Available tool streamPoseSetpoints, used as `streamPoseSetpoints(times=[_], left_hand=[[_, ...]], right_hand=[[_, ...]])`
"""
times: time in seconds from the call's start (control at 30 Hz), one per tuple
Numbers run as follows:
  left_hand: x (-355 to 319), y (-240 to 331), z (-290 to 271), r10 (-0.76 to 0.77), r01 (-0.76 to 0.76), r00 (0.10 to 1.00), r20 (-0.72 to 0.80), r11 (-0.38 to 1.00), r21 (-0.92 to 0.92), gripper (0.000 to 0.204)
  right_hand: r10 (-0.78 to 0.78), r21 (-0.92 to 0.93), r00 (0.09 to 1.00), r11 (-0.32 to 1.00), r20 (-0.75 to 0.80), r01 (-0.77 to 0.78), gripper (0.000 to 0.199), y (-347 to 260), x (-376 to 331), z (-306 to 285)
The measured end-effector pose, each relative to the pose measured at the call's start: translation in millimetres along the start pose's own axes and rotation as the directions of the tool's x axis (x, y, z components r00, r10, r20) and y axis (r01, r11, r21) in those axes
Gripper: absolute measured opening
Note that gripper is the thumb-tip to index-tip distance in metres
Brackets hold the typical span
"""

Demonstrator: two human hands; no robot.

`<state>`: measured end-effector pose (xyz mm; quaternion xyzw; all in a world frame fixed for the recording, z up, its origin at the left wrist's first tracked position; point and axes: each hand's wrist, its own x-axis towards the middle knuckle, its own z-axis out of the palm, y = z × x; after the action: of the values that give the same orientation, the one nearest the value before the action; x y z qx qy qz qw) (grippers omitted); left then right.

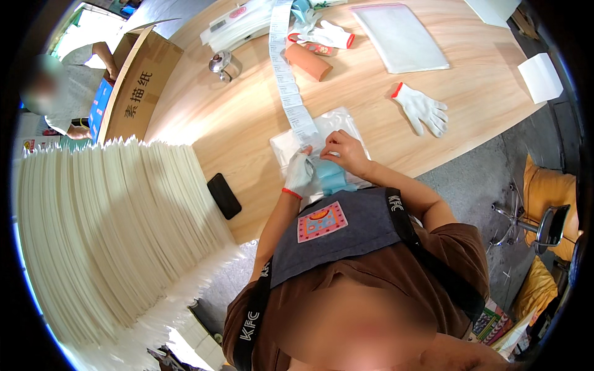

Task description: The person stands at a wooden table and repeatedly applies adhesive labels from a long roll onto small, light-blue rectangular items. They peel each label, place it on an item, and smooth it down before moving to the next one.

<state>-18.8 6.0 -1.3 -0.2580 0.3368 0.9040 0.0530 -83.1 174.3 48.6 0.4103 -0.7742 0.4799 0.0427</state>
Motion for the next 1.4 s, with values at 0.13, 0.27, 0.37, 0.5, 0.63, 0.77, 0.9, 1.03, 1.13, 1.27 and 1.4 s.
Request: streamPoseSetpoints(times=[0.13,0.27,0.37,0.5,0.63,0.77,0.9,1.03,1.13,1.27,1.4], left_hand=[[0.7,-1.6,-9.9,-0.013,0.014,1.000,0.007,0.996,-0.088,0.028],[-17.6,14.1,22.8,-0.083,0.084,0.996,-0.028,0.996,0.017,0.028],[-16.6,10.9,20.2,-0.043,0.045,0.998,-0.041,0.998,0.046,0.027],[-17.5,10.2,21.0,-0.041,0.042,0.998,-0.043,0.999,0.033,0.027],[-16.6,8.4,18.7,-0.032,0.032,0.999,-0.022,0.999,0.017,0.029],[-10.6,5.3,9.5,-0.017,0.018,1.000,-0.017,0.998,0.063,0.030],[-12.8,6.3,11.0,-0.022,0.023,1.000,-0.014,0.997,0.080,0.030],[-15.7,8.5,15.7,-0.049,0.051,0.999,-0.024,0.996,0.067,0.030],[-18.0,9.5,17.4,-0.037,0.038,0.999,-0.013,0.998,0.047,0.030],[-12.1,5.4,9.8,-0.027,0.029,0.999,-0.019,0.997,0.068,0.030],[-15.3,7.0,13.0,-0.023,0.023,1.000,0.007,0.998,0.054,0.031]], right_hand=[[0.398,0.575,0.877,0.665,0.269,-0.478,0.009,24.7,16.8,-12.4],[0.615,0.243,0.706,0.668,0.352,-0.703,0.013,76.9,35.8,-29.7],[0.666,0.036,0.671,0.700,0.327,-0.713,0.016,93.6,43.0,-22.9],[0.623,-0.069,0.778,0.782,0.080,-0.619,0.016,91.4,44.5,-14.1],[0.557,-0.115,0.830,0.824,-0.004,-0.554,0.012,91.9,39.7,-7.4],[0.457,-0.170,0.886,0.870,-0.071,-0.463,0.011,84.1,33.7,-5.0],[0.269,-0.216,0.944,0.927,-0.189,-0.307,0.014,77.5,30.0,-4.8],[0.358,-0.031,0.926,0.931,-0.121,-0.364,0.021,69.4,29.4,-13.5],[0.510,0.162,0.860,0.851,-0.031,-0.499,0.024,64.7,29.0,-16.8],[0.545,0.456,0.838,0.748,-0.010,-0.481,0.024,77.6,29.9,-16.8],[0.610,0.342,0.782,0.713,0.128,-0.612,0.016,88.3,34.8,-20.5]])
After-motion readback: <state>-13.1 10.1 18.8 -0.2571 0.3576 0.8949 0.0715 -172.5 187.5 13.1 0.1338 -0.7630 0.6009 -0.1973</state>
